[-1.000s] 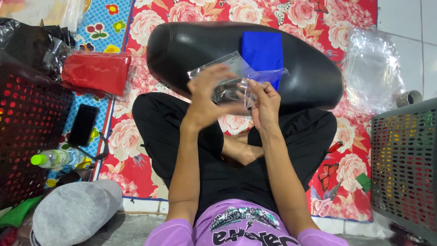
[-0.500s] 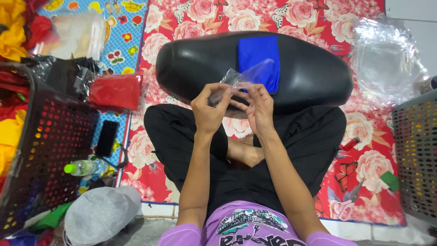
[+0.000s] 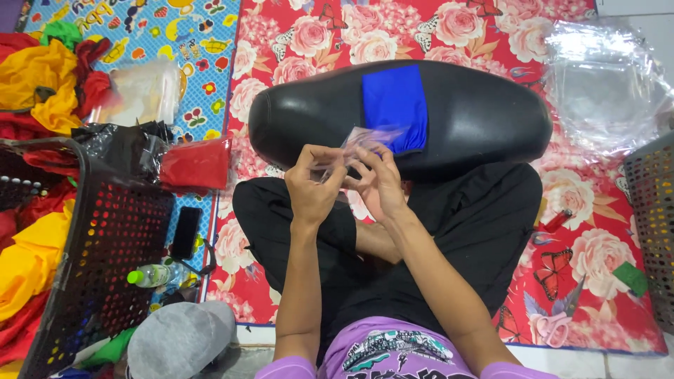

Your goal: The person sits on the floor and cleans a blue cushion cover using a small sponge. They wipe the surface of the cover, then remove it from the black cushion. The person folds the blue cover and places it into a clear plastic bag.

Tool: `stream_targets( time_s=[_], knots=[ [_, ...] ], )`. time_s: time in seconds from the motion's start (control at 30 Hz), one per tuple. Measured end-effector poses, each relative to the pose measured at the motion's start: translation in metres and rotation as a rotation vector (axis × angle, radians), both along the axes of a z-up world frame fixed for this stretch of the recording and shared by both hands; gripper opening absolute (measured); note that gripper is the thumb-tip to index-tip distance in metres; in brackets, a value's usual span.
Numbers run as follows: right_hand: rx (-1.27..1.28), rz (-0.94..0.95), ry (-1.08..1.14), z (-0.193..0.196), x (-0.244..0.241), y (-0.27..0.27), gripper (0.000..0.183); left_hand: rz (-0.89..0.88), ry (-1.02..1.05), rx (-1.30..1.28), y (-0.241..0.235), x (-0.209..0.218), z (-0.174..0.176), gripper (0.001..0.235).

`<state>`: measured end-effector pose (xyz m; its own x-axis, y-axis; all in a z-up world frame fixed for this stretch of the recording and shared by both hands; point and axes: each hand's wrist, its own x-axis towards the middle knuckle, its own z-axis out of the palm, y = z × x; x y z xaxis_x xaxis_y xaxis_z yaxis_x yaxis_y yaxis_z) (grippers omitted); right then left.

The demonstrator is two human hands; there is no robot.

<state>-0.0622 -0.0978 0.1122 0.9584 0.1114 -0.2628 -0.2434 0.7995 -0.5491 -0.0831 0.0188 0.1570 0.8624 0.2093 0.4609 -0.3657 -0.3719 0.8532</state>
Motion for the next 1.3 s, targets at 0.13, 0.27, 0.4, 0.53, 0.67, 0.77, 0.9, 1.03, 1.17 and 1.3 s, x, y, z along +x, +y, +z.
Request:
stream_targets(
  time_s=[0.13,0.27,0.4,0.53,0.67,0.77,0.9,1.03,1.17,1.3],
  knots=[
    [0.061,0.100,0.150,0.006,0.006,-0.008,0.041,-0.036,-0.122,0.020,-0.001,0.008,0.009,0.016],
    [0.163,0.140,0.333,-0.028,0.027,-0.017,0.029,-0.091,-0.391,0.243,-0.001,0.021,0.005,0.020],
    [0.432,0.239,0.330,0.010,0.034,-0.015,0.023,-0.196,-0.755,0.257,-0.007,0.034,-0.006,0.014],
    [0.614,0.355,0.113,0.003,0.053,-0.013,0.046,-0.168,-0.908,0.295,-0.004,0.045,-0.008,0.007],
    [0.759,0.298,-0.392,0.004,0.091,0.025,0.051,-0.072,-0.928,0.413,0.007,0.079,-0.004,0.005],
    [0.786,0.266,-0.383,0.006,0.136,0.044,0.078,-0.072,-0.573,0.427,0.021,0.082,0.002,0.019],
    [0.932,0.361,-0.438,-0.027,0.186,0.062,0.082,-0.069,-0.544,0.328,0.038,0.106,-0.019,0.020],
    [0.731,0.239,-0.196,-0.097,0.202,0.065,0.059,-0.009,-0.471,0.237,0.049,0.131,-0.067,0.024],
    [0.588,0.062,-0.003,-0.133,0.197,0.071,0.042,-0.017,-0.378,0.166,0.053,0.146,-0.123,0.024],
    [0.525,0.032,0.045,-0.195,0.207,0.054,0.046,-0.019,-0.307,0.172,0.056,0.148,-0.143,0.025]
  ],
)
